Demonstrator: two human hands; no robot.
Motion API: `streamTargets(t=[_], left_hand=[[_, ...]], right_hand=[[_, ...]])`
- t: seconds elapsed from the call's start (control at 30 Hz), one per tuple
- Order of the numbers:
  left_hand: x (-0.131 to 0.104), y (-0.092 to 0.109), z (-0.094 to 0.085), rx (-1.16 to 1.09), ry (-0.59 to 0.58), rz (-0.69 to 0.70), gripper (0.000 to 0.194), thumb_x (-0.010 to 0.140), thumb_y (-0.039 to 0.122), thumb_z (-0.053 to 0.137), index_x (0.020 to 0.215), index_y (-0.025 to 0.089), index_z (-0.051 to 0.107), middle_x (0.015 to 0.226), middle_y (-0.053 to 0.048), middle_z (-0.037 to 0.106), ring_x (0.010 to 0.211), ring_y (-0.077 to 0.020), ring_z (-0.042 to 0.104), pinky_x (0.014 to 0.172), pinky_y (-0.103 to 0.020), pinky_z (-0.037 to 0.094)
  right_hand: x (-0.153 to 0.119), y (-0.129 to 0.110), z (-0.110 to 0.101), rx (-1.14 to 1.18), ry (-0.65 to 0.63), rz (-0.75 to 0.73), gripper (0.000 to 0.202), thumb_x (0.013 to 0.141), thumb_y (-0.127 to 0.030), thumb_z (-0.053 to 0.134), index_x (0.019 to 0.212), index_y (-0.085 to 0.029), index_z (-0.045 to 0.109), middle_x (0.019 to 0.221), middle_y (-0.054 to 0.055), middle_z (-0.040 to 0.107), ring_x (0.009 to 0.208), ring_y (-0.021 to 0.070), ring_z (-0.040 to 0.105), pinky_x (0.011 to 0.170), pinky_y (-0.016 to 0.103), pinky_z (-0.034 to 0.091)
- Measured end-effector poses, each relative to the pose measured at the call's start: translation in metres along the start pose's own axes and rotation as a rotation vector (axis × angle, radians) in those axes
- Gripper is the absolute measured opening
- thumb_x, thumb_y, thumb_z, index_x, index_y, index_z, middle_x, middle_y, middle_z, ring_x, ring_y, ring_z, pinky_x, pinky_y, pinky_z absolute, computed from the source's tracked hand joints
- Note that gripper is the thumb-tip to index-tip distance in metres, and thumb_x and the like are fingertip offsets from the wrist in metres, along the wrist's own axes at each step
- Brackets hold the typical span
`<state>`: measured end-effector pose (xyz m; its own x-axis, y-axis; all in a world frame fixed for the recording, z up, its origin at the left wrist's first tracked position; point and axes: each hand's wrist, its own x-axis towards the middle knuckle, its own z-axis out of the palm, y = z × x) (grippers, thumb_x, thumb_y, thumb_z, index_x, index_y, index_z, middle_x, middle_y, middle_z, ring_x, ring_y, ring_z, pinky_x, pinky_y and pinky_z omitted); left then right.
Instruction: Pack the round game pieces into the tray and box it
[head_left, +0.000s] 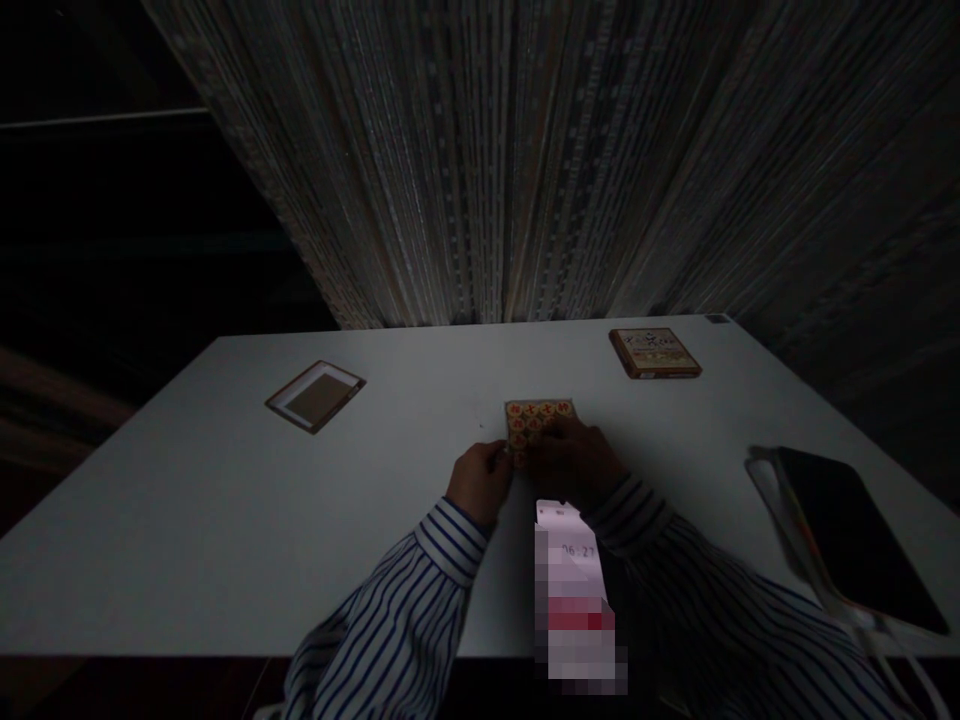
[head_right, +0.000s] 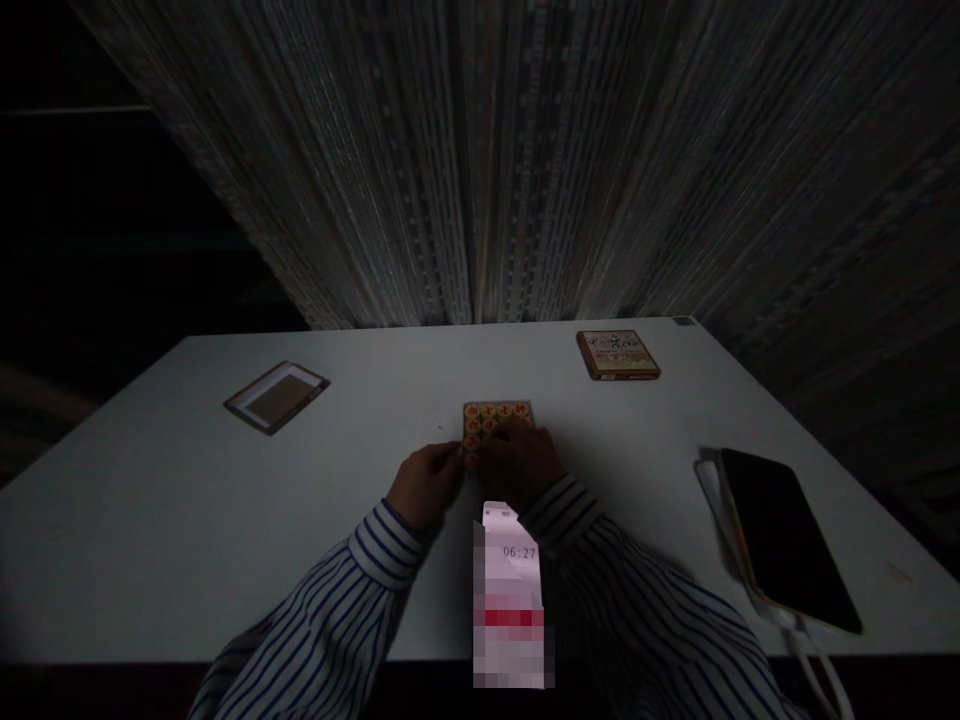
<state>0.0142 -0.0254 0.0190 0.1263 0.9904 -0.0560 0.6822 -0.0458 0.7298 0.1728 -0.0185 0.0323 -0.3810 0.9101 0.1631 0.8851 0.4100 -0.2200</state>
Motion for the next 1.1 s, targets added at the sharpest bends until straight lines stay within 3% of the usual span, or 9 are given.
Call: streamTargets(t=[0.17,0.37,0.53,0.8,1.1], left_hand=[[-0.005,-0.004,-0.016,-0.025,0.091,-0.083,0.033,0.083,0.022,0.048,0.109,0.009,0.062,0.106,-0.014,0.066,0.095,-0.0203,0.061,0.086,-0.031,0.046],[-0.013,-0.018,-0.043,-0.165,0.188,-0.096,0.032,0.08,0.024,0.052,0.107,0.01,0.063,0.087,-0.011,0.069,0.081,-0.0195,0.063,0.077,-0.032,0.049],[-0.019,-0.025,-0.056,-0.24,0.24,-0.08,0.029,0.077,0.024,0.054,0.101,0.011,0.065,0.078,-0.009,0.068,0.072,-0.0177,0.062,0.073,-0.031,0.048],[-0.028,-0.025,-0.059,-0.295,0.24,-0.048,0.029,0.076,0.028,0.054,0.096,0.011,0.066,0.073,-0.008,0.067,0.066,-0.0169,0.061,0.066,-0.029,0.047],[-0.039,-0.028,-0.081,-0.375,0.302,-0.069,0.026,0.07,0.033,0.055,0.081,0.013,0.067,0.066,-0.004,0.065,0.06,-0.0147,0.058,0.059,-0.025,0.044]], right_hand=[[0.012,0.005,-0.024,-0.003,0.031,-0.009,0.017,0.078,-0.03,0.058,0.088,-0.022,0.069,0.093,0.008,0.063,0.084,0.0195,0.057,0.07,0.031,0.043],[0.031,0.012,-0.059,0.08,0.132,-0.05,0.019,0.077,-0.026,0.055,0.087,-0.018,0.069,0.087,0.009,0.063,0.081,0.0193,0.058,0.073,0.032,0.046],[0.03,0.012,-0.079,0.147,0.26,-0.084,0.02,0.077,-0.027,0.052,0.082,-0.017,0.069,0.08,0.006,0.064,0.07,0.0168,0.058,0.07,0.032,0.047],[0.021,0.008,-0.083,0.164,0.215,-0.089,0.021,0.077,-0.028,0.051,0.082,-0.016,0.068,0.079,0.007,0.065,0.071,0.0171,0.06,0.067,0.032,0.047],[0.026,-0.006,-0.089,0.128,0.099,-0.052,0.023,0.077,-0.028,0.05,0.087,-0.018,0.068,0.081,0.006,0.067,0.073,0.0173,0.061,0.067,0.03,0.047]])
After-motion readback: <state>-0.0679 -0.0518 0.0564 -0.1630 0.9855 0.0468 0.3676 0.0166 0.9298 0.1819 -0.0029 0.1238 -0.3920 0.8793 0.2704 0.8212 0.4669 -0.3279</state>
